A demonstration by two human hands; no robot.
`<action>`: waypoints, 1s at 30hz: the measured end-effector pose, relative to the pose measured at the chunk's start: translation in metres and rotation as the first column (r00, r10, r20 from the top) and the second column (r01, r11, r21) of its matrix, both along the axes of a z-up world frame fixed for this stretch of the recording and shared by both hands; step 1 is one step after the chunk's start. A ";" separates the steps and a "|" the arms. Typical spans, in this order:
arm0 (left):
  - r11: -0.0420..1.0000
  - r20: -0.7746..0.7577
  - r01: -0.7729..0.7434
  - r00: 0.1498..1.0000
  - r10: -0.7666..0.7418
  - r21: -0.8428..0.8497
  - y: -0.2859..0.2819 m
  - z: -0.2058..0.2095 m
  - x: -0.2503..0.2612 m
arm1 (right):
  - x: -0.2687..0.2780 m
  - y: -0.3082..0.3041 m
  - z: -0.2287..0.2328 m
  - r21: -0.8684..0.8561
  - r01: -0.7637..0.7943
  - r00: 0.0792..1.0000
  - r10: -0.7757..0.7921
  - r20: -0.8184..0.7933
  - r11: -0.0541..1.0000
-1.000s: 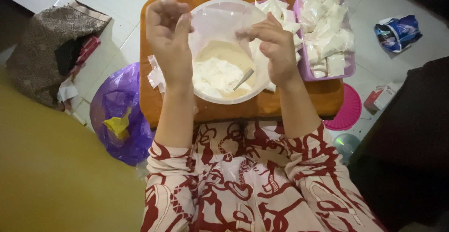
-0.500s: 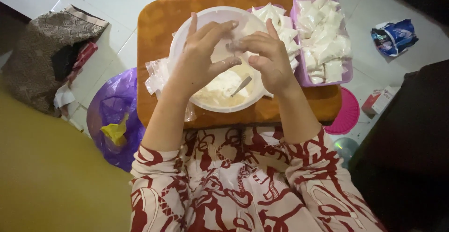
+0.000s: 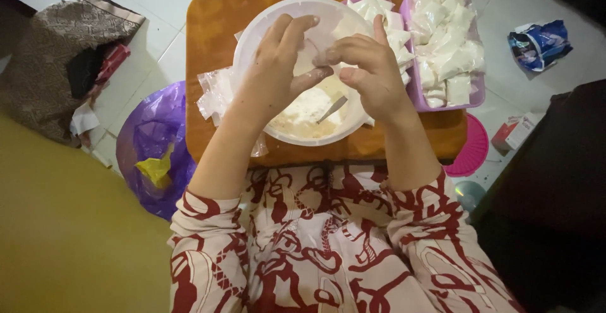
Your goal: Filling small plastic bags with white powder from a bowl using a spoon.
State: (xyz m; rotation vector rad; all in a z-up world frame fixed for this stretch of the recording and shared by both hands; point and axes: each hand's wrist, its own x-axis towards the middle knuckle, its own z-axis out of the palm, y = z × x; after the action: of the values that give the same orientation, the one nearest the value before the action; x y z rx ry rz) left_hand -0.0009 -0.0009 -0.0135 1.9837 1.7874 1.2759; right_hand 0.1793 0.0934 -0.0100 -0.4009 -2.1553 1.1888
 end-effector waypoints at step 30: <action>0.848 0.341 -0.440 0.878 0.337 0.296 -0.003 0.013 -0.009 | -0.023 0.004 -0.018 0.286 -0.363 0.396 -0.131 0.909 0.887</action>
State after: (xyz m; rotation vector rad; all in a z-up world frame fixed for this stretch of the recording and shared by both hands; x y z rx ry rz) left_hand -0.0098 -0.0039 -0.0009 1.5133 1.9880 2.0374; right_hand 0.1564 0.0970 -0.0277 -0.8516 -3.3907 0.4206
